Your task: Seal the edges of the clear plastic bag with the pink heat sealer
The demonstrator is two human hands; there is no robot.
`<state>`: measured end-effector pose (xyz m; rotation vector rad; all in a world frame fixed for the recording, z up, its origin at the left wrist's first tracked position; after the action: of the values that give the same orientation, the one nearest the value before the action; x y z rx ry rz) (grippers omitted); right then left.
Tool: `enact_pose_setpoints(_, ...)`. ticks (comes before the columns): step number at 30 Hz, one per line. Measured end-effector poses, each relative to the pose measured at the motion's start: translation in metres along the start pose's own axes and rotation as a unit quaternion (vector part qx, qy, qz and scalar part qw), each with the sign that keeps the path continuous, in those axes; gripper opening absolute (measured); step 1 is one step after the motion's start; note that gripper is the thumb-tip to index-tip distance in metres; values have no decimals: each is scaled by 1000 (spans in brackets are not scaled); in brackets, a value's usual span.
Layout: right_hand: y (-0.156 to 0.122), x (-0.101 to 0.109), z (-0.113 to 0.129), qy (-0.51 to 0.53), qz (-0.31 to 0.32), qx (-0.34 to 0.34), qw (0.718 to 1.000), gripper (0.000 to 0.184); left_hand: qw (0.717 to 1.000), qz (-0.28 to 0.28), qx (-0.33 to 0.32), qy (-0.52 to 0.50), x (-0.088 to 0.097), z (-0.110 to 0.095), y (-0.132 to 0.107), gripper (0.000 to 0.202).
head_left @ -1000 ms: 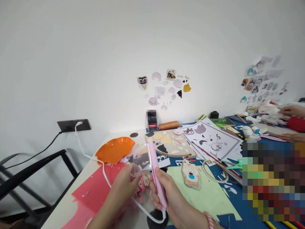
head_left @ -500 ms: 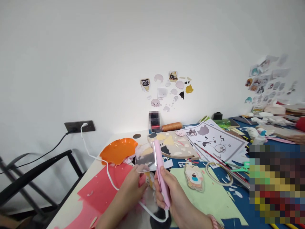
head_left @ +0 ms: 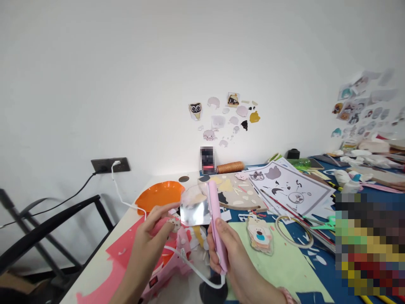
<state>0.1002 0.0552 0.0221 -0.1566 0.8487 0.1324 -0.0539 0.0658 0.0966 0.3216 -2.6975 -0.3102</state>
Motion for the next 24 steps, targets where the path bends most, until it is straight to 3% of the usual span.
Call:
enact_pose_setpoints(11,-5,-10,-9,-75,68,0,995,43,969,20,74,-234,-15,14,-1,24)
enact_pose_setpoints(18,-5,-9,-12,-74,67,-12,995,42,943,18,121,-308,-25,22,-5,24)
enact_pose_setpoints(24,-6,-10,-10,-67,67,-20,995,41,957,29,95,-274,-21,16,-3,32)
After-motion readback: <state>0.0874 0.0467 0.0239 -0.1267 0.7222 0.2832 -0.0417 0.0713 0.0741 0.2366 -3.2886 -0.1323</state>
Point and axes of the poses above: each hand's wrist, its own y-axis towards the middle knuckle, its own x-axis out of the back of the hand, z = x × y, the point moved 7 cm from there along y, towards the middle knuckle, and after that the axes turned 8 degrees about y, right-handed, at the moved point
